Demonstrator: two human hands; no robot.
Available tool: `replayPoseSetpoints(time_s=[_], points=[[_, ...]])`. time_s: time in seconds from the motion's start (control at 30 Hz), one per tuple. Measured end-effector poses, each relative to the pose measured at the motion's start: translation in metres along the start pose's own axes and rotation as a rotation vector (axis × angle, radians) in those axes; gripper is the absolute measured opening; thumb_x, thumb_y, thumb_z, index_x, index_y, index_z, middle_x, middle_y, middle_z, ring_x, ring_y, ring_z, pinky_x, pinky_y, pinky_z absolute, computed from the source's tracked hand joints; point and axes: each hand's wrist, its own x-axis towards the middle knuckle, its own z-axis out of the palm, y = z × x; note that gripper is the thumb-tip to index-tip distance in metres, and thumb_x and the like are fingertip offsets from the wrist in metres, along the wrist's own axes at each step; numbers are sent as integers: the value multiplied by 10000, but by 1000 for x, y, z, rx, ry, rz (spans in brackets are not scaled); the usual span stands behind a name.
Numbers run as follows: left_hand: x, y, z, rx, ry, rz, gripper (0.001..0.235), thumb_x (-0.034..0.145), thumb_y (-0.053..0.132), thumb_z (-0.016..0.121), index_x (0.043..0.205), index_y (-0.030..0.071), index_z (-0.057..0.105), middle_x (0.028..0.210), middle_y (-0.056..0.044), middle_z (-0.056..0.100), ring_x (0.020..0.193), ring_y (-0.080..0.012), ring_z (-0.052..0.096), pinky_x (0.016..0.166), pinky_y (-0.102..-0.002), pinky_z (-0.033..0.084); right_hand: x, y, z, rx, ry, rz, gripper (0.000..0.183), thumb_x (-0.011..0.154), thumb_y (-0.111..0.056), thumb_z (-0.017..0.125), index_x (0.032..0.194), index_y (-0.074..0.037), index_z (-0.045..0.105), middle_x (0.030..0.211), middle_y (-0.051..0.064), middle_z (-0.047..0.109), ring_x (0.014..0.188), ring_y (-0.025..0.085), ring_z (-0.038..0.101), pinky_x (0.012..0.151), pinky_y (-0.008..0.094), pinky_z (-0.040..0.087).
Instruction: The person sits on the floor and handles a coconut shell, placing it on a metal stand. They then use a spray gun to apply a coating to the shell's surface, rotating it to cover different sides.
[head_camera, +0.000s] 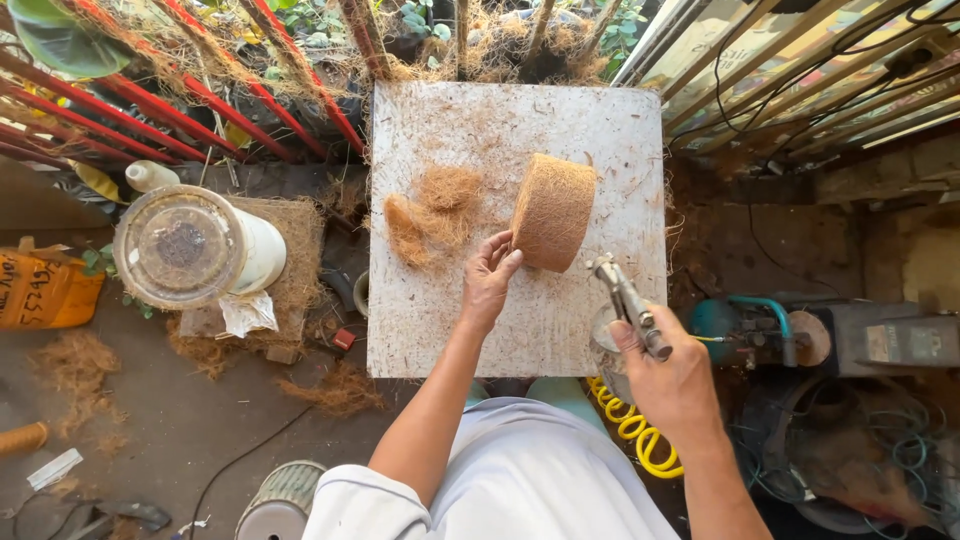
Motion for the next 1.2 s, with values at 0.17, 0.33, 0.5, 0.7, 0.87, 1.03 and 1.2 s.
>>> replayPoseSetpoints(time_s=[0.17,0.33,0.5,0.7,0.87,1.03,1.2], points=[[6,-22,-6,55,69,7,362,866,178,727,1197,67,631,1196,-140,697,1172,-242,659,1001,-350,559,3,13,7,-29,51,-126,495,884,-503,574,1254,-178,628,640,49,551,561,185,494,567,364,428],[3,-30,-11,65,63,16,326,867,159,727,1170,81,636,1207,-137,691,1226,-283,638,1002,-390,568,0,10,14,-76,10,-254,335,901,-459,600,1080,-178,638,864,55,673,606,241,517,612,373,443],[1,-40,-13,86,94,91,359,875,101,764,1211,45,652,1153,-189,683,1218,-338,602,1010,-434,501,8,16,20,4,132,-147,359,874,-507,686,996,-170,679,705,220,658,705,404,673,654,494,523],[-3,-39,-14,81,102,90,360,869,86,758,1211,52,649,1160,-172,681,1229,-328,593,1010,-436,506,13,13,7,29,151,-161,354,943,-458,662,991,-107,675,646,221,637,622,393,655,607,484,530],[-6,-39,-14,93,94,76,358,874,80,735,1217,47,638,1161,-177,676,1228,-332,591,1011,-442,504,24,22,4,32,104,-172,368,940,-464,668,946,-97,688,621,211,642,622,380,666,615,484,541],[-13,-19,-3,167,112,100,398,872,81,721,1252,58,608,1207,-180,648,1239,-360,583,1020,-480,493,61,46,-1,17,158,-151,401,899,-528,696,949,-131,680,676,176,637,707,342,652,670,468,517],[-35,46,43,651,80,225,850,792,395,762,1462,29,387,1374,-261,500,1315,-425,494,1101,-572,396,67,49,-14,69,248,-93,399,930,-554,699,975,-158,681,728,149,666,777,345,666,721,471,528]])
